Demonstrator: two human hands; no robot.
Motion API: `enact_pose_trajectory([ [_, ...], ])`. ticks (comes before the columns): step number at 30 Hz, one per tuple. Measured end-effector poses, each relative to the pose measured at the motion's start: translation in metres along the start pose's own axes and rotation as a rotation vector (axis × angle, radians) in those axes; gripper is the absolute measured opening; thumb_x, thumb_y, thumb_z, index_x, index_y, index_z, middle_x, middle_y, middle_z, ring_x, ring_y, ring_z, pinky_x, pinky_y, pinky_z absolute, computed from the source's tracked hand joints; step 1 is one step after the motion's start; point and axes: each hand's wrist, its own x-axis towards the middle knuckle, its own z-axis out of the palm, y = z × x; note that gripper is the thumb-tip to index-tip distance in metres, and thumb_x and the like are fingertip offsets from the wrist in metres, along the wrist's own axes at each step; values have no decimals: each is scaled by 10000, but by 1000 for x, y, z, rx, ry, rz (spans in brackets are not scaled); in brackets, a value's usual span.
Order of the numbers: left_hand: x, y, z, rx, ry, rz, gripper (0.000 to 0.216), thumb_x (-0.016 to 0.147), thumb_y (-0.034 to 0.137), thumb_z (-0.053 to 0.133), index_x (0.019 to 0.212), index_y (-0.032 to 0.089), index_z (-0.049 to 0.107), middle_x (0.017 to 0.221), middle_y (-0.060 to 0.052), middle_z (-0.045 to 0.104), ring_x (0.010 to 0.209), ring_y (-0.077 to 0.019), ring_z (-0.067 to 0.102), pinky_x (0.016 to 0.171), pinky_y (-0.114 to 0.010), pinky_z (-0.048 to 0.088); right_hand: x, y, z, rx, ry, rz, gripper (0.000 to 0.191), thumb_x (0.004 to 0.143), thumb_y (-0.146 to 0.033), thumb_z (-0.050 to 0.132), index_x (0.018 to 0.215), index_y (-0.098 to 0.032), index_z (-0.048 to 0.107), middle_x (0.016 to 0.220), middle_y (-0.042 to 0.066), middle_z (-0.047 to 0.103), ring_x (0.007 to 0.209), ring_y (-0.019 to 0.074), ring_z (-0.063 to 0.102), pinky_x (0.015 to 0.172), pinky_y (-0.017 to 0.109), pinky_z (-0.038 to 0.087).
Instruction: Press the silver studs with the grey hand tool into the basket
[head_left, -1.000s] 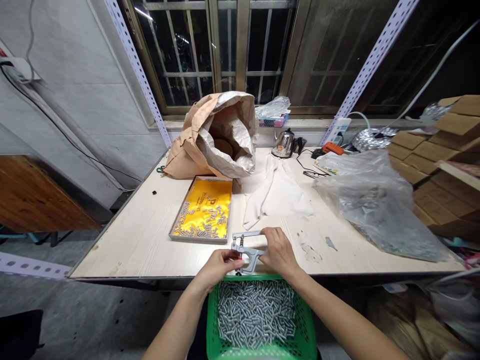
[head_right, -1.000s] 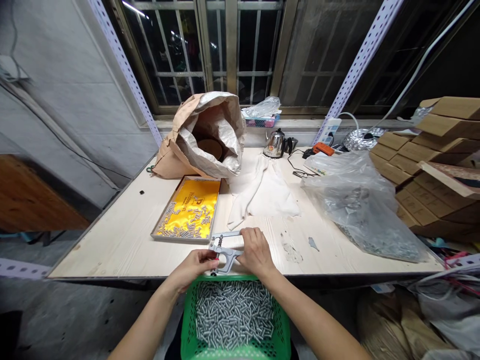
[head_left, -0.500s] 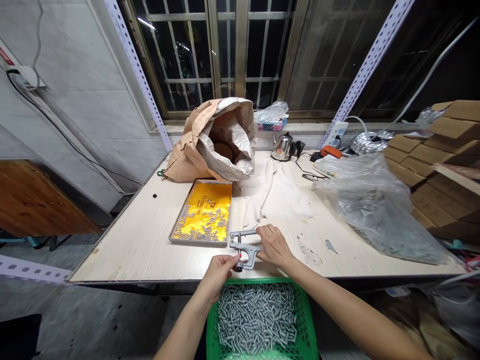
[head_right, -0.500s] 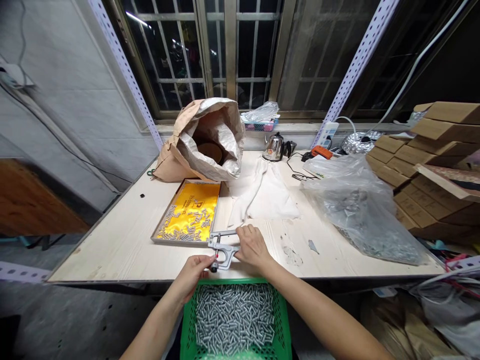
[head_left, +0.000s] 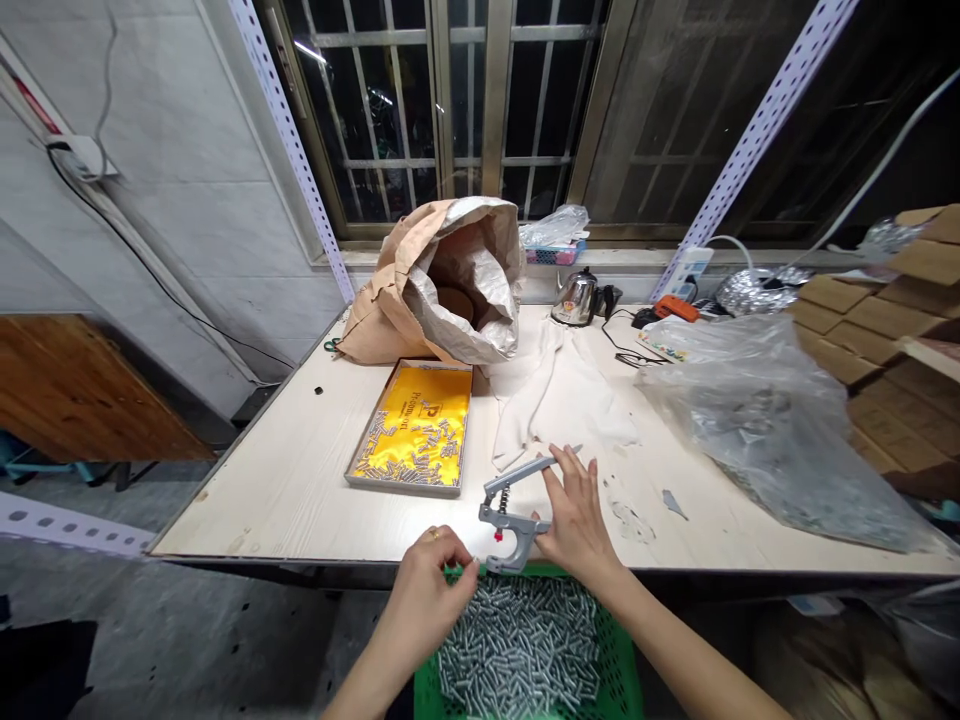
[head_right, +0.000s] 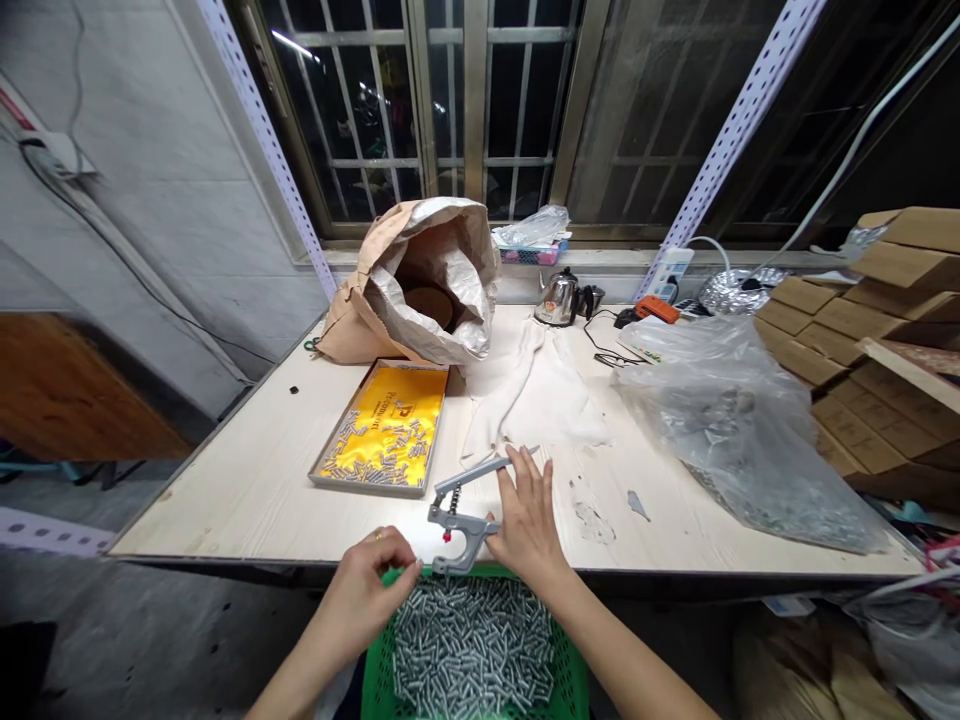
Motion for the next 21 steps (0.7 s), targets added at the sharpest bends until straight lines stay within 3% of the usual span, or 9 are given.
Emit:
enact_pose_trajectory([
  [3,5,-8,-21,128,-196,16,128,739,285,582,758,183,657,770,-33,642,744,-176,573,680,-263,410,-9,6,-1,13,-12,24,616,672,-165,474,1274,-85,368,1403,199,263,1341,356,161,1051,637,137],
  [5,29,-23,-34,237,-101,-35,215,791,314,538,891,170,662,877,-65,668,802,-191,596,724,-277,423,-13,8,1,15,-17,29,608,678,-170,475,1271,-93,369,1403,199,263,1339,357,168,1047,643,137],
  [8,80,-55,-52,509,151,-202,244,847,238,445,854,136,666,931,-116,676,911,-220,598,789,-292,406,-16,7,5,4,-22,29,588,679,-185,488,1252,-97,387,1397,196,277,1336,355,174,1051,642,125],
  [10,111,-75,-61,603,160,-322,159,785,206,533,804,123,668,946,-146,674,948,-251,596,777,-296,405,-17,6,7,-5,-25,28,587,676,-197,501,1244,-94,394,1394,197,284,1335,355,175,1051,642,123],
  [13,138,-94,-68,599,122,-406,45,668,171,646,682,127,647,819,-145,687,840,-269,628,681,-290,415,-16,6,9,-14,-15,31,575,684,-204,506,1239,-98,399,1389,196,294,1335,350,179,1047,644,132],
  [17,141,-101,-69,552,157,-395,57,693,182,618,652,144,611,779,-125,678,810,-258,630,668,-290,417,-14,9,9,-25,-9,40,560,693,-208,508,1234,-109,405,1387,196,306,1335,346,184,1041,650,128],
  [19,133,-98,-64,529,217,-354,106,773,212,532,730,146,602,845,-116,670,852,-234,619,709,-287,422,-11,11,10,-34,-11,45,559,687,-208,516,1227,-106,415,1387,198,307,1334,345,186,1045,646,117],
  [21,119,-91,-53,354,313,-284,150,811,241,479,862,138,575,860,-95,652,825,-199,613,717,-276,434,-7,12,12,-43,-15,54,556,685,-215,530,1218,-97,425,1387,201,308,1335,343,184,1051,639,106],
])
